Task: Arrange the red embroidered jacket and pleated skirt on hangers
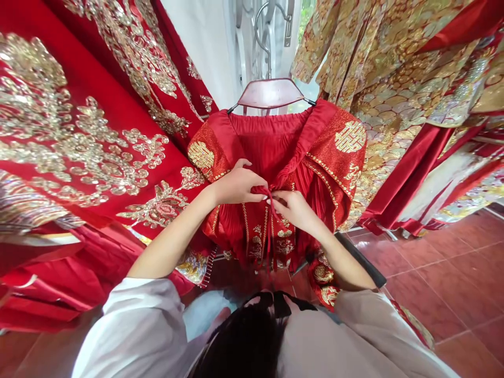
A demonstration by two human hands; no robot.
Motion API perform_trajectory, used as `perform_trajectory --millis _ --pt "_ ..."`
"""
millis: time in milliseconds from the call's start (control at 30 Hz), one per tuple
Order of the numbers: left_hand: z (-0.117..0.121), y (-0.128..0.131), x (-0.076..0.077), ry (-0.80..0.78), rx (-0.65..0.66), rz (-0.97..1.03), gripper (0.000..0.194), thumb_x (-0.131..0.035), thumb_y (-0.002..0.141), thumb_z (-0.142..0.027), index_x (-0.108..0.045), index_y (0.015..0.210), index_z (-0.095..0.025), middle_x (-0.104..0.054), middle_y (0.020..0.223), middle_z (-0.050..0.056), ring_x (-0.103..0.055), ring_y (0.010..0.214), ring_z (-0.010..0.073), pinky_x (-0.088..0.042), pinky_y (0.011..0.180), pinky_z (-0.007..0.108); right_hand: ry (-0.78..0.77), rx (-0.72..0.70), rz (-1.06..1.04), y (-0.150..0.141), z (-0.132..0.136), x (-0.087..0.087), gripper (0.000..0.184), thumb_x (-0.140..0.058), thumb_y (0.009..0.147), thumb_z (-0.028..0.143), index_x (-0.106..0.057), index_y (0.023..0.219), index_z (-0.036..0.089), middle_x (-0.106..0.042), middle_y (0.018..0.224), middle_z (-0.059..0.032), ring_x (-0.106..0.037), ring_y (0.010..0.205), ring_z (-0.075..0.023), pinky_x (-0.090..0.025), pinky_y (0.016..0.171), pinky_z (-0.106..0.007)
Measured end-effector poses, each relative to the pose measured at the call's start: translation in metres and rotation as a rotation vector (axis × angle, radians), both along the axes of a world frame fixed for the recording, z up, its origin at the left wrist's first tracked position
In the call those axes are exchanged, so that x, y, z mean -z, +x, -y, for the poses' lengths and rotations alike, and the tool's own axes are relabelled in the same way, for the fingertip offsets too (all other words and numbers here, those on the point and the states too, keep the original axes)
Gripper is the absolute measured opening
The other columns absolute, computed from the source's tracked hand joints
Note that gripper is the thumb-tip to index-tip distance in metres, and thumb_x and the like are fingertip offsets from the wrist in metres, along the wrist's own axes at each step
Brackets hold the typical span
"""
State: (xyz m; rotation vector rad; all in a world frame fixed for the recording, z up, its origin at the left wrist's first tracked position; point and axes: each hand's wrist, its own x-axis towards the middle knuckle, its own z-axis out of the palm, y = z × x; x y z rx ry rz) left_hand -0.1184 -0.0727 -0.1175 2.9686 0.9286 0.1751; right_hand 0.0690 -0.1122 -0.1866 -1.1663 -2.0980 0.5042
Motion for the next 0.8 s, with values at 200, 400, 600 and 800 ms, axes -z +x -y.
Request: perform_trajectory --millis 200,400,600,800 --pt "0.004 -0.01 -0.002 -0.059 0.04 0.001 0.024 -0.048 0.088 -0.034 -0.069 0.092 -0.024 -0.073 0.089 0.0 -0.062 0.081 0.0134 -0.013 0.103 0.036 -0.197 -0.02 -0.59 -0.012 -0.006 0.017 0.028 -0.064 0.074 0.038 -0.068 0.076 0.01 -0.052 0.053 0.0023 -0.039 0.045 -0.0058 -0.03 0.045 -0.019" --pt "0.008 -0.01 -0.003 -0.033 0.057 -0.003 0.02 -0.052 0.088 -0.033 -0.07 0.093 -0.026 -0.073 0.091 0.0 -0.061 0.084 0.0148 -0.013 0.104 0.038 -0.199 -0.035 -0.627 -0.009 -0.005 0.015 0.028 -0.064 0.072 0.037 -0.069 0.071 0.01 -0.057 0.054 0.0002 -0.042 0.047 -0.0059 -0.031 0.046 -0.019" --pt "0.021 -0.016 -0.008 0.1 -0.013 0.049 0.027 -0.045 0.092 -0.037 -0.07 0.092 -0.027 -0.072 0.091 0.0 -0.061 0.084 0.0155 -0.023 0.104 0.035 -0.24 0.081 -0.084 -0.017 0.011 0.067 0.019 -0.053 0.079 0.013 -0.068 0.069 0.011 -0.067 0.067 -0.0031 -0.058 0.062 -0.0105 -0.042 0.064 -0.02" --pt "0.024 -0.031 -0.009 -0.003 0.067 0.111 0.026 -0.045 0.091 -0.037 -0.069 0.091 -0.027 -0.071 0.09 -0.001 -0.061 0.085 0.0141 -0.028 0.108 0.035 -0.352 0.161 0.273 0.015 0.031 0.097 0.021 -0.053 0.081 0.011 -0.072 0.075 0.016 -0.072 0.077 -0.0052 -0.067 0.072 -0.0179 -0.046 0.069 -0.025"
